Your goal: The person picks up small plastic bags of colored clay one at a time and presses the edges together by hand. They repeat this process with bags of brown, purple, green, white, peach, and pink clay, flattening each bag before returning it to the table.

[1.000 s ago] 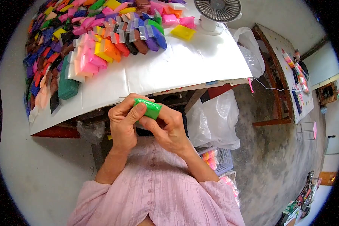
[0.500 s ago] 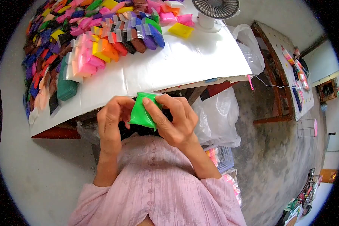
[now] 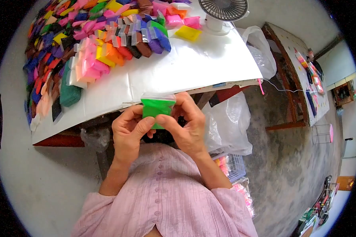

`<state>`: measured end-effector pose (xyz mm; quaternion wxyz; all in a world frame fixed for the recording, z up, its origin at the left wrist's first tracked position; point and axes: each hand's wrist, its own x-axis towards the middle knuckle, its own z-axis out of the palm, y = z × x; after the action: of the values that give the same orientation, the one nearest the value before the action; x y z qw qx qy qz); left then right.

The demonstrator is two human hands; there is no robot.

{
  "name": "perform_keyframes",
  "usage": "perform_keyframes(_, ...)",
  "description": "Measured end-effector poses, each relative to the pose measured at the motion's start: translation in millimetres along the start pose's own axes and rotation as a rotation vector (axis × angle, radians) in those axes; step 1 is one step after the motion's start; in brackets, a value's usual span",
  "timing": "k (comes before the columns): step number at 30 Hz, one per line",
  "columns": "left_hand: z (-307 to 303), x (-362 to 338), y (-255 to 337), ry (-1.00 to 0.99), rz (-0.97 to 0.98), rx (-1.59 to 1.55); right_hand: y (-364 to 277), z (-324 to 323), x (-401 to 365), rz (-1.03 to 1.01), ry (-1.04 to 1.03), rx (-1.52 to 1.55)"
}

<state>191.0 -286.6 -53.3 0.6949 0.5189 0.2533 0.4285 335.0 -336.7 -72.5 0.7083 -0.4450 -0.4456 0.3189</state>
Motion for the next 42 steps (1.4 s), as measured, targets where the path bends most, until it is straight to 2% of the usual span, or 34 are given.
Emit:
perform_keyframes(4,-1,0,-5,0.039,0.011,0.100,2,12,0,0.050,0.039,0.055)
perform_keyframes(10,-2,3,-4,-0.012,0.001,0.091,11,9,-3,0.030,0.049,0.064)
perform_keyframes(13,4,10,1,0.032,0.098,0.082,7,8,-3,0.054,0.050,0.060)
perform_keyframes(19,-7,11,-5,-0.007,0.145,0.208,5,9,-2,0.072,0.012,0.085)
perform_keyframes(22,-8,12,-11,0.014,0.191,0.145,8,8,-3,0.098,-0.008,0.096)
perform_keyframes(28,0,12,-8,0.072,0.095,0.098,8,9,-2,0.120,-0.013,0.136)
perform_keyframes(36,-1,11,-13,0.121,0.228,0.103,14,20,-6,0.226,0.005,0.132)
perform_keyframes(39,-2,9,-18,0.133,0.244,0.091,17,21,-9,0.184,0.044,0.074)
perform_keyframes(42,1,8,-19,0.155,0.251,0.081,23,21,-10,0.058,0.081,-0.005)
